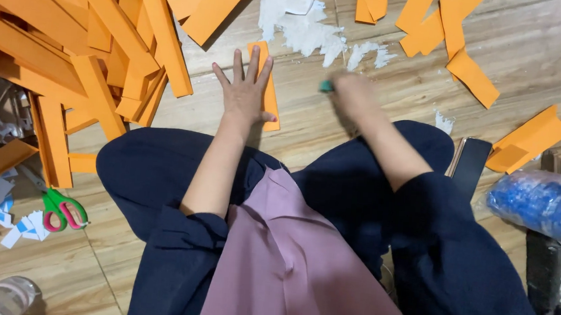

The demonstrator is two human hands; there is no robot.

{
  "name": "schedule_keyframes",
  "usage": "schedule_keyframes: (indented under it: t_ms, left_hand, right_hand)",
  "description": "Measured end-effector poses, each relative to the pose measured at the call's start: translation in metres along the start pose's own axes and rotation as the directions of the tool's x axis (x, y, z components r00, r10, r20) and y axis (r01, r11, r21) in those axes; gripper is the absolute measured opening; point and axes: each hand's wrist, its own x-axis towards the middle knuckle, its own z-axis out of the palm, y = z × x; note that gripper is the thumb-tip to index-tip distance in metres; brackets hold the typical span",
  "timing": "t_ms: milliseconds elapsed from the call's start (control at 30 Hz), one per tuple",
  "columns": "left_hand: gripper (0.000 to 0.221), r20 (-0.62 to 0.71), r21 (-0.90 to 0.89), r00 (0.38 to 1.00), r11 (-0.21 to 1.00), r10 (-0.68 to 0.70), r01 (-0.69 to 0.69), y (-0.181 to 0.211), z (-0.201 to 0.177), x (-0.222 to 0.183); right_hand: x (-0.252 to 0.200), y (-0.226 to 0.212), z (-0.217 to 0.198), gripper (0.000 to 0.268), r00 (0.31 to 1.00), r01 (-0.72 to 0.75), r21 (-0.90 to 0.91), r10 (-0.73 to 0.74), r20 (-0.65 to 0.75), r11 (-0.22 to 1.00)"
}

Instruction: Folding orange paper strips and using a small tool to crease the folds while sitting on the floor.

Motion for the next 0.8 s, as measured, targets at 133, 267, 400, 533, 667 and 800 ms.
schedule_keyframes:
  t_ms: [133,267,400,533,667,800]
  left_hand:
    - [0.123,-0.022,-0.030,1.000,0.999,-0.020,0.019,-0.002,0.013,0.006]
    - [0.126,-0.019,-0.062,1.000,0.998,-0.002,0.001,-0.004,0.015,0.005]
    - [0.134,-0.064,-0.058,0.998,0.998,0.021,-0.024,-0.008,0.036,0.012]
    - [0.131,-0.184,-0.025,0.983,0.999,0.019,-0.024,-0.013,0.039,0.017]
    - [0.138,-0.245,0.051,0.969,0.999,-0.001,0.014,-0.012,0.051,0.021]
    - [0.133,-0.186,-0.174,0.982,0.982,0.039,-0.072,-0.009,0.024,0.016]
  right_hand:
    - [-0.008,-0.067,0.005,0.007,0.853,0.460,0.189,-0.373,-0.364,0.867]
    - [-0.011,-0.095,0.036,0.003,0.624,0.458,-0.327,-0.561,-0.545,0.827]
    - [0.005,-0.095,0.015,0.001,0.580,0.398,-0.455,-0.603,-0.548,0.796]
    - [0.038,-0.096,0.007,0.009,0.579,0.409,-0.422,-0.588,-0.565,0.809]
    - [0.064,-0.096,0.004,0.007,0.541,0.386,-0.385,-0.544,-0.642,0.838]
    - [0.101,-0.086,0.007,0.009,0.648,0.339,-0.256,-0.422,-0.634,0.905]
